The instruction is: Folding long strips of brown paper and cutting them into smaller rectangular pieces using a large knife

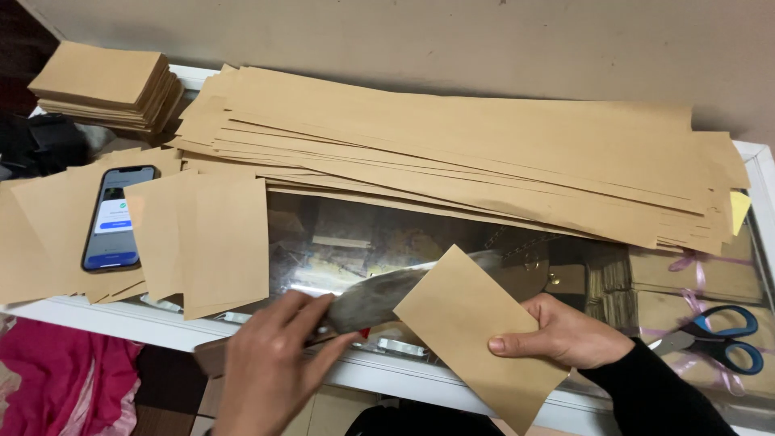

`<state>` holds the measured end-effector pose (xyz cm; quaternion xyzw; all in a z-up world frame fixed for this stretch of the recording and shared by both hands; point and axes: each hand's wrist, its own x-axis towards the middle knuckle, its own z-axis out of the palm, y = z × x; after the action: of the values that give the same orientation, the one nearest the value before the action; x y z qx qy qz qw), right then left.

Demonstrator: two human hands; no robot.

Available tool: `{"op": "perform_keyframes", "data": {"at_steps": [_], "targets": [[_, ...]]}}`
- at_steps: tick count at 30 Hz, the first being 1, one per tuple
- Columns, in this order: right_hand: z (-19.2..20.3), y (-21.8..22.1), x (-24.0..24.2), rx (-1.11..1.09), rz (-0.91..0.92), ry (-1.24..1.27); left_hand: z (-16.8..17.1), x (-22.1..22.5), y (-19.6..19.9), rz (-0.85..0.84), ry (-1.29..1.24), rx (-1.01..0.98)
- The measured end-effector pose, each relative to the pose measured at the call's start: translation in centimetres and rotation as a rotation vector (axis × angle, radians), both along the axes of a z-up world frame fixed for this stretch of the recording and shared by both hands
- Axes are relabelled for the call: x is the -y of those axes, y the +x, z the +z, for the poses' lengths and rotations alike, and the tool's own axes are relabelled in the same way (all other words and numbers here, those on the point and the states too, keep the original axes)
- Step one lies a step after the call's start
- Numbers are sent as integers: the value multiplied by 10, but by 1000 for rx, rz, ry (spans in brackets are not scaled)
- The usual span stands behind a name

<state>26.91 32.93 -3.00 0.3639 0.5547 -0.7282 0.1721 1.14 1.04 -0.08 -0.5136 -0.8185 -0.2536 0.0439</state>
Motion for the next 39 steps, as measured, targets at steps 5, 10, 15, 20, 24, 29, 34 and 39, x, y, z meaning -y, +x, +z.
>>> {"op": "perform_keyframes", "data": {"at_steps": [5, 10, 15, 20, 24, 29, 34, 39], "targets": [[-5, -4, 7, -1, 59, 26, 2, -20, 11, -71, 25, -13], [-7, -1, 9, -20, 125, 47, 1, -22, 8, -68, -1, -14], [-2, 0, 9, -14, 122, 56, 5, -15, 1, -45, -47, 28], [-13, 11, 5, 5, 104, 27, 4, 8, -25, 78, -21, -1], [-19, 15, 1, 52, -87, -31, -3, 26, -41, 272, -98, -87], [2, -1, 8, 28, -222, 73, -39, 36, -38, 410, -166, -13], [0, -16, 19, 22, -337, -2, -72, 36, -39, 381, -53, -116], [-13, -28, 24, -61, -328, -12, -62, 24, -29, 424, -187, -161]]}}
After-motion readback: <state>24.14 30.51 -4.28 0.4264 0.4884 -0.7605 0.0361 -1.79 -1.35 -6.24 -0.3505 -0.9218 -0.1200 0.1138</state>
